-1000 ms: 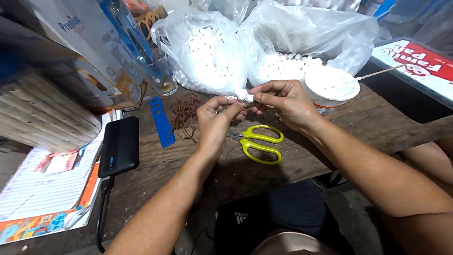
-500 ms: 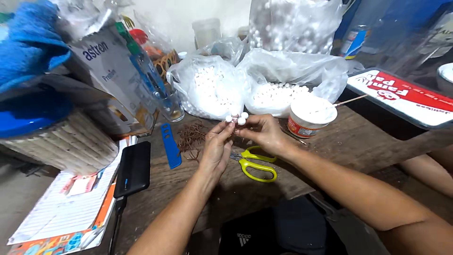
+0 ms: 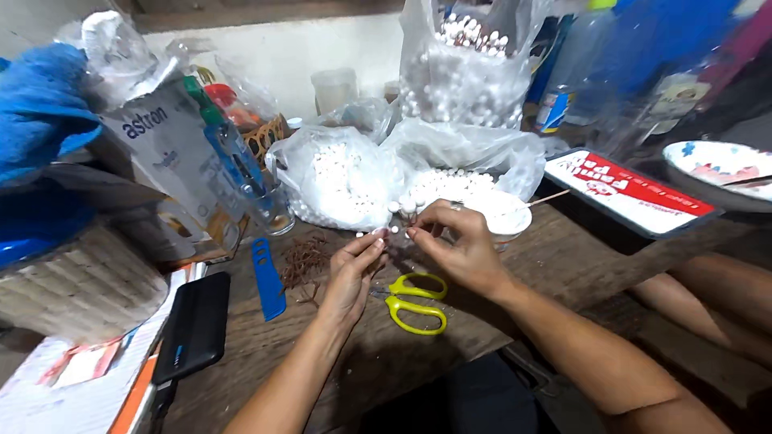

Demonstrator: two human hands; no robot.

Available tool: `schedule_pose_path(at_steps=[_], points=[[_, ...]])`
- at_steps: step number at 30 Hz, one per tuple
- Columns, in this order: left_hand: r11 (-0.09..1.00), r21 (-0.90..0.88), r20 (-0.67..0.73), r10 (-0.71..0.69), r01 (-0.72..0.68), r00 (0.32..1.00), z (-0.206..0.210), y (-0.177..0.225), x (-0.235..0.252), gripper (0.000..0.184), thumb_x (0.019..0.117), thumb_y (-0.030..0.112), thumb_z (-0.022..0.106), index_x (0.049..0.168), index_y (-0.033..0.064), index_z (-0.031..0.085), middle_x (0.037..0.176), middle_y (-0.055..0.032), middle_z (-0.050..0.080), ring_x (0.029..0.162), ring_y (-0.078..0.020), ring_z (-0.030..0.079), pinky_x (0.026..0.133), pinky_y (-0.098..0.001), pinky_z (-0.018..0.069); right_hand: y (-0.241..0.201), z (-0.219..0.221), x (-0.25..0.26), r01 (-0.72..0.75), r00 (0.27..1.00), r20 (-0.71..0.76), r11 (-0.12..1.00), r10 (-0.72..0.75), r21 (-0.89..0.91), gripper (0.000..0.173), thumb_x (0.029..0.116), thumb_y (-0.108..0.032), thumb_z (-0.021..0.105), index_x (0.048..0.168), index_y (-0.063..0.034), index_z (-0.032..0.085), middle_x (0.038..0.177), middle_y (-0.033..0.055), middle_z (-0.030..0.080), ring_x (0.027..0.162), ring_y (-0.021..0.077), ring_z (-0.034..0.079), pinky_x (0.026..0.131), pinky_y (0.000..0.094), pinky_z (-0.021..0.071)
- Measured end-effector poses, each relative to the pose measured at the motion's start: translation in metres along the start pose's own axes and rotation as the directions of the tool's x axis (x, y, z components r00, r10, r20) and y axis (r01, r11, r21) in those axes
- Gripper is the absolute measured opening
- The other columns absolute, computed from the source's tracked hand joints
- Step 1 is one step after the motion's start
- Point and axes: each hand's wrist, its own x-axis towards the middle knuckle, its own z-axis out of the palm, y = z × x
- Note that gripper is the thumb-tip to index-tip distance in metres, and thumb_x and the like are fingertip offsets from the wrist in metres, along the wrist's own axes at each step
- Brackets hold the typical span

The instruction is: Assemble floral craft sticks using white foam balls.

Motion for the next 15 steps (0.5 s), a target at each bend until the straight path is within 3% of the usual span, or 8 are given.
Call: schedule_pose_path(at_steps=[2,4,6,8,10,12,14,15], points=[[0.999,0.032,0.030,0.021,-0.022,0.999,0.001,0.000,0.000,0.023,0.1001,-0.005,0.049,0.108,-0.0032,0.070,0.104,-0.0074,0.074,0.089,-0.0117,0.071,0.081,-0.0245,0.0584,-0.010,-0.022,0.009,0.224,0.961,-0.149,0.972,-0.232,-0.067,0.005,0.0867,-0.002,0.069,0.086,0.0020,0.072,0.086,0.0058,0.071,0.085,0.0042,0.067,0.078,0.0179,0.0561],[0.998,0.058,0.047,0.024,-0.027,0.999,0.002,0.001,-0.003,0.023,0.1000,-0.003,0.049,0.107,-0.0015,0.071,0.103,-0.0052,0.074,0.088,-0.0099,0.071,0.079,-0.0233,0.0587,-0.022,-0.047,0.019,0.353,0.887,-0.248,0.918,-0.390,-0.181,0.005,0.0911,-0.007,0.071,0.095,-0.0037,0.070,0.095,0.0019,0.070,0.094,0.0042,0.066,0.085,0.0215,0.0569],[0.998,0.059,0.048,0.013,-0.016,0.999,0.002,0.001,-0.005,0.023,0.1007,-0.003,0.048,0.106,-0.0015,0.071,0.103,-0.0048,0.074,0.087,-0.0093,0.071,0.077,-0.0226,0.0586,-0.030,-0.070,0.034,0.412,0.823,-0.284,0.861,-0.491,-0.297,0.008,0.0960,-0.013,0.069,0.103,-0.0084,0.069,0.102,-0.0023,0.068,0.099,0.0030,0.066,0.088,0.0241,0.0574],[0.998,0.057,0.045,0.010,-0.012,0.999,0.002,0.001,-0.005,0.023,0.1008,-0.003,0.048,0.104,-0.0012,0.071,0.103,-0.0046,0.075,0.086,-0.0087,0.071,0.077,-0.0219,0.0583,-0.028,-0.088,0.068,0.408,0.794,-0.305,0.833,-0.526,-0.374,0.009,0.0968,-0.011,0.065,0.097,-0.0024,0.067,0.096,-0.0009,0.067,0.091,0.0003,0.064,0.082,0.0216,0.0561],[0.998,0.063,0.043,0.007,-0.010,0.999,0.002,0.001,-0.005,0.024,0.1012,-0.003,0.047,0.104,-0.0010,0.071,0.103,-0.0044,0.075,0.087,-0.0085,0.071,0.077,-0.0220,0.0582,-0.015,-0.103,0.124,0.258,0.841,-0.350,0.874,-0.413,-0.411,0.016,0.0944,-0.008,0.063,0.090,0.0066,0.067,0.086,0.0039,0.066,0.077,0.0008,0.062,0.071,0.0196,0.0535],[0.997,0.073,0.036,0.015,-0.017,0.999,0.001,0.001,-0.005,0.024,0.1017,-0.003,0.047,0.104,-0.0012,0.071,0.103,-0.0052,0.075,0.089,-0.0092,0.071,0.078,-0.0227,0.0583,0.011,-0.124,0.184,-0.104,0.927,-0.372,0.913,-0.055,-0.394,0.022,0.0931,-0.017,0.064,0.098,0.0024,0.072,0.088,0.0044,0.069,0.074,0.0048,0.063,0.071,0.0245,0.0531],[0.996,0.081,0.028,0.024,-0.026,0.999,0.000,0.001,-0.004,0.023,0.1013,-0.002,0.048,0.102,-0.0009,0.071,0.103,-0.0060,0.075,0.090,-0.0101,0.071,0.078,-0.0233,0.0579,0.036,-0.144,0.223,-0.430,0.884,-0.359,0.823,0.299,-0.372,0.036,0.0946,-0.031,0.069,0.112,0.0011,0.071,0.108,0.0123,0.069,0.089,0.0168,0.066,0.083,0.0369,0.0532],[0.996,0.083,0.026,0.030,-0.032,0.999,-0.001,0.001,-0.004,0.022,0.1012,-0.001,0.048,0.102,-0.0008,0.071,0.103,-0.0062,0.074,0.090,-0.0106,0.071,0.078,-0.0235,0.0578,0.042,-0.150,0.230,-0.498,0.857,-0.351,0.781,0.378,-0.376,0.044,0.0950,-0.034,0.070,0.119,0.0026,0.068,0.119,0.0167,0.067,0.100,0.0226,0.065,0.091,0.0426,0.0515]])
